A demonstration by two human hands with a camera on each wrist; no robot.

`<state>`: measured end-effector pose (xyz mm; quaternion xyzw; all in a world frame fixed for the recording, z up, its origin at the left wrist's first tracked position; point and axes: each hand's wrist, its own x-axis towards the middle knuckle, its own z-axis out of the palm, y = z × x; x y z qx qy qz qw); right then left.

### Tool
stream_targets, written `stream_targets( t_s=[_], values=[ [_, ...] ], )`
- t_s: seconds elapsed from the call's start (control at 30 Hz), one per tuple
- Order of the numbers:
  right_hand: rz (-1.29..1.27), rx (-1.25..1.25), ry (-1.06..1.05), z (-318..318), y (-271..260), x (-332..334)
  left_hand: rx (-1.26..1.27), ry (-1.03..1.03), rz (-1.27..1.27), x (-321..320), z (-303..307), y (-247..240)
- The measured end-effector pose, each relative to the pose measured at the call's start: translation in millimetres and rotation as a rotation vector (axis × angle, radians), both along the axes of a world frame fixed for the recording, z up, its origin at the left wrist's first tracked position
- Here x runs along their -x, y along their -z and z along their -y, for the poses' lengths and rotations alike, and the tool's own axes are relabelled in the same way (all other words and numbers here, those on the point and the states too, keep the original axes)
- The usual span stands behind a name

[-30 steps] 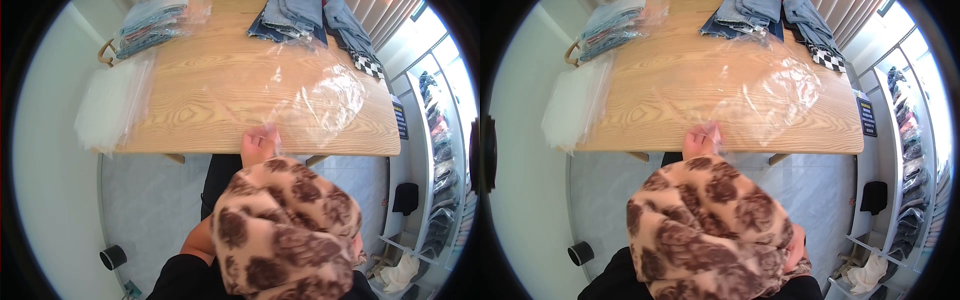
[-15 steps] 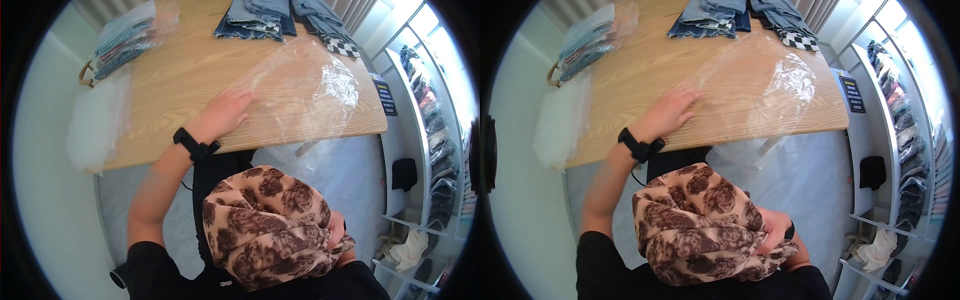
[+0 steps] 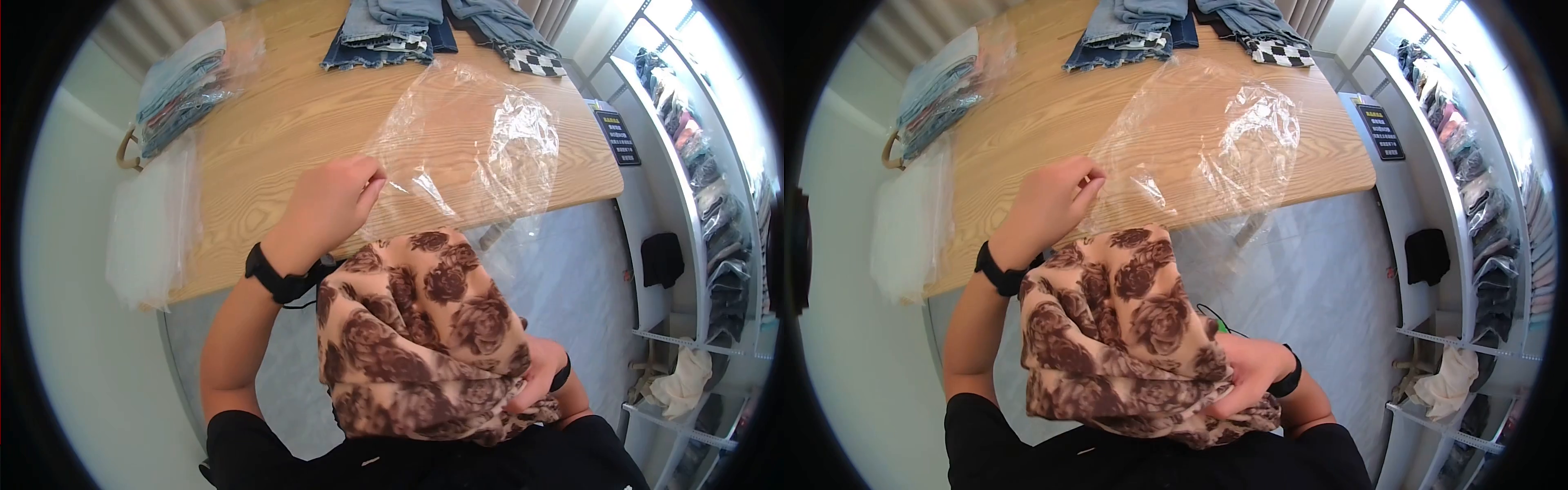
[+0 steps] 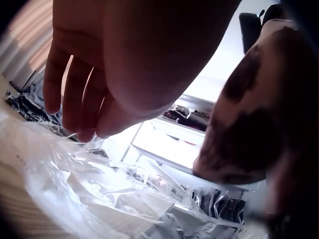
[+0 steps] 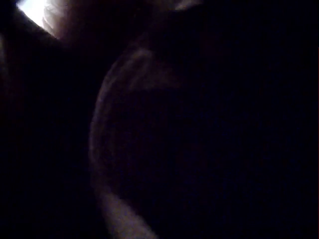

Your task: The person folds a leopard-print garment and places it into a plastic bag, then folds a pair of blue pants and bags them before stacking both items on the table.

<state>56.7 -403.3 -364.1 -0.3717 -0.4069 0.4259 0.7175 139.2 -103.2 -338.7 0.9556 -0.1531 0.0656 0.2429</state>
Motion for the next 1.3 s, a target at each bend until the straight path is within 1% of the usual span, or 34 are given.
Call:
stream_targets(
  t_s=[0.03,0.07,0.1,0.13,0.17,0.2,0.27,0.3,0.33,0.4,0.43,0.5,0.6,0.67,0.73,0.8,0.93,1.0,1.03,1.1,1.13,1.2,1.23,1.3],
  values=[
    [0.082,0.044,0.023,-4,-1,-1,0.013,0.028,0.039,4,-1,-5],
    [0.081,0.044,0.02,-6,-1,1,0.026,0.058,0.079,7,-3,-10],
    [0.008,0.114,0.072,-9,-1,3,0.025,0.057,0.077,12,-2,-17],
    [-0.067,0.182,0.125,-12,-1,6,0.116,0.035,0.067,18,-2,-23],
    [-0.08,0.187,0.2,-16,-2,8,0.205,0.012,0.056,23,-3,-26],
    [-0.082,0.184,0.198,-20,0,9,0.201,0.009,0.054,26,-5,-26],
    [-0.05,0.294,0.376,-28,6,10,0.252,-0.055,0.128,33,-12,-24],
    [-0.016,0.313,0.399,-31,8,8,0.233,0.008,0.187,35,-16,-25],
    [-0.018,0.314,0.392,-34,10,7,0.233,0.001,0.185,37,-17,-25],
    [-0.013,0.327,0.559,-41,14,5,0.159,0.081,0.305,41,-17,-24],
    [-0.026,0.309,0.595,-42,17,4,0.161,0.078,0.306,44,-16,-25],
    [-0.011,0.302,0.623,-43,18,-1,0.11,0.149,0.345,53,-12,-28],
    [-0.023,0.309,0.674,-49,11,-9,0.14,0.178,0.348,58,-10,-20],
    [0.18,0.309,0.735,-55,7,-20,0.103,0.194,0.359,61,-13,-15],
    [0.312,0.423,0.832,-64,11,-32,0.065,0.208,0.367,62,-13,-10],
    [0.115,0.429,0.857,-78,11,-40,0.215,0.006,0.387,55,-12,-1],
    [0.09,0.442,0.813,-87,18,-55,0.236,-0.068,0.364,50,-20,19],
    [0.043,0.462,0.805,-90,19,-55,0.06,-0.008,0.394,58,-17,28],
    [0.044,0.465,0.804,-91,20,-57,0.063,-0.009,0.393,66,-12,34],
    [0.139,0.526,0.832,-94,19,-65,0.028,0.052,0.271,80,0,46],
    [0.136,0.53,0.835,-98,16,-69,0.031,0.056,0.268,81,6,52],
    [0.286,0.573,1.01,-110,7,-76,0.017,-0.038,0.271,85,18,64],
    [0.323,0.586,1.032,-116,1,-80,-0.023,-0.041,0.213,85,19,69],
    [0.311,0.601,0.989,-123,11,-91,-0.059,-0.036,0.176,86,21,71]
  ],
)
